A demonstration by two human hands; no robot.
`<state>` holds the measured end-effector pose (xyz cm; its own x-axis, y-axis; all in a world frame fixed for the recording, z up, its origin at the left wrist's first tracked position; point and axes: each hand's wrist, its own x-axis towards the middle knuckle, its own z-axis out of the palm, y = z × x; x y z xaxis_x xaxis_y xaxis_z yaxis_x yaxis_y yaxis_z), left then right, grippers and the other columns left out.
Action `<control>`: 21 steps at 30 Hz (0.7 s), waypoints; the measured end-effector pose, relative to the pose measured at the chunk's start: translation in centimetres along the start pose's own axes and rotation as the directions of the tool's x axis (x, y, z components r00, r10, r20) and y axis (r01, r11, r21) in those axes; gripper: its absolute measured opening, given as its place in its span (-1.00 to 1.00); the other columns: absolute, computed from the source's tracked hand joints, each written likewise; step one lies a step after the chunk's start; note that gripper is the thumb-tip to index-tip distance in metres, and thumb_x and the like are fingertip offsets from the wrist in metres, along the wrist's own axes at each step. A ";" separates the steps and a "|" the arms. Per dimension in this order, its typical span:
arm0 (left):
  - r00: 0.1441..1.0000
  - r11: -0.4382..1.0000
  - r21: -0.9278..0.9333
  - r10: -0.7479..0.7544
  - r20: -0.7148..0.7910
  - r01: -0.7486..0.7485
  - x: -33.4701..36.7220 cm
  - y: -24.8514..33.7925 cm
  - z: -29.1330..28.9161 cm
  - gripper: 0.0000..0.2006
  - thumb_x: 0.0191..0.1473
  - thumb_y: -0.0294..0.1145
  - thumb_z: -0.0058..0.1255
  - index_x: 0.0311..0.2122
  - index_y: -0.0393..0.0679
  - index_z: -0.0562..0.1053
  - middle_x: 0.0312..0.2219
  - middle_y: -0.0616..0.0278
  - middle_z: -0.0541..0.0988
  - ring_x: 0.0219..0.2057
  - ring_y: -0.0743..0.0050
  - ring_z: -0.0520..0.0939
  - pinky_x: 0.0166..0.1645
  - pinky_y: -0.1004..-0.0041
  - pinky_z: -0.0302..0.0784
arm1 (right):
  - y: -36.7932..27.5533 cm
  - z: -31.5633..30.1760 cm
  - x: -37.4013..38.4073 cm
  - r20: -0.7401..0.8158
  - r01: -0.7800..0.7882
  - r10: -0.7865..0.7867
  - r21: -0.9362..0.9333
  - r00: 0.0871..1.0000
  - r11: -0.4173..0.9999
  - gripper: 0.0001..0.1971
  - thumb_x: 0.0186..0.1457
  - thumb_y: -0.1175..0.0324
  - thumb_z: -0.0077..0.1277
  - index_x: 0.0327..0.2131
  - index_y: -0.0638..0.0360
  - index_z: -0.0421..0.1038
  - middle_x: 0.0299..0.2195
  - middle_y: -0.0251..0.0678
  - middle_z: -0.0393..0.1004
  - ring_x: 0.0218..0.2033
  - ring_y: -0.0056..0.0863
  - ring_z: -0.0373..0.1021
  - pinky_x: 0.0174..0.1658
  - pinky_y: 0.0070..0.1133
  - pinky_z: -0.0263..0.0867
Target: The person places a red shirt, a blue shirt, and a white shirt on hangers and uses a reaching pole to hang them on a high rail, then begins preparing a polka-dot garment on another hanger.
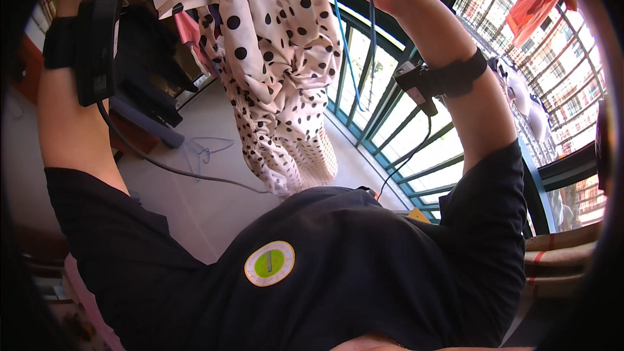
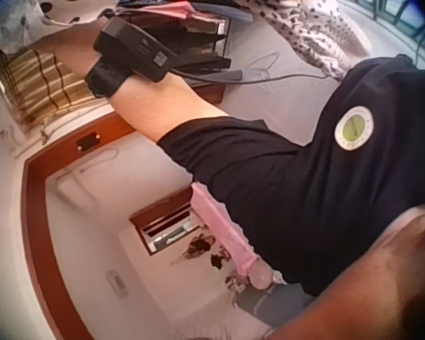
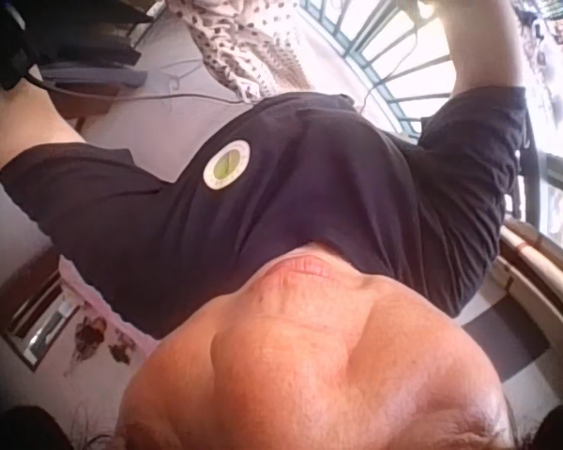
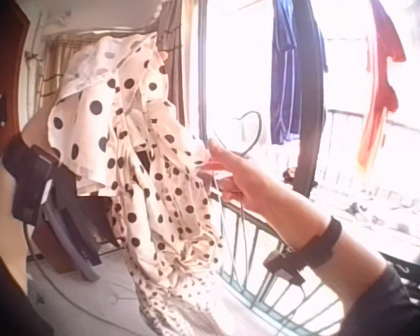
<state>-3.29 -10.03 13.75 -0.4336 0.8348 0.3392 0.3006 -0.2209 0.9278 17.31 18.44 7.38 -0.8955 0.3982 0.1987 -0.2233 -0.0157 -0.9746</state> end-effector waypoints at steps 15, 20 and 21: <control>0.998 0.996 0.061 -0.062 0.006 0.062 2.4 5.0 -2.1 -0.38 -0.01 0.09 -0.18 0.06 -0.16 0.24 0.00 -0.01 0.35 -0.13 0.07 0.46 0.09 0.15 0.24 | -9.1 -0.7 3.6 -0.281 0.053 -0.190 -0.431 0.941 0.901 -0.83 0.01 0.43 -0.02 -0.60 0.24 0.42 -0.77 -0.42 0.24 -0.83 -0.64 0.07 -0.77 -0.66 0.01; 0.980 0.915 0.395 -0.001 -0.197 0.081 0.2 5.3 -10.2 -0.56 0.08 -0.09 -0.24 -0.03 -0.18 0.31 -0.12 0.05 0.46 -0.16 0.22 0.49 0.00 0.11 0.35 | -13.4 -5.9 5.1 -0.259 0.294 -0.336 -0.189 0.905 0.937 -0.86 0.07 0.44 -0.13 -0.51 0.21 0.37 -0.71 -0.40 0.30 -0.83 -0.75 0.03 -0.81 -0.82 -0.09; 0.977 0.914 0.395 -0.009 -0.213 0.094 -0.3 5.3 -10.6 -0.57 0.08 -0.10 -0.23 -0.04 -0.18 0.32 -0.13 0.05 0.46 -0.16 0.22 0.49 0.00 0.12 0.35 | -14.1 -5.7 4.9 -0.279 0.324 -0.343 -0.111 0.897 0.939 -0.86 0.07 0.41 -0.12 -0.52 0.20 0.35 -0.70 -0.39 0.31 -0.84 -0.76 0.01 -0.83 -0.84 -0.12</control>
<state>-10.57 -16.80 20.23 -0.6071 0.7102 0.3564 0.5692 0.0756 0.8187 18.25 25.86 21.49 -0.6192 0.6186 0.4836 -0.4574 0.2165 -0.8625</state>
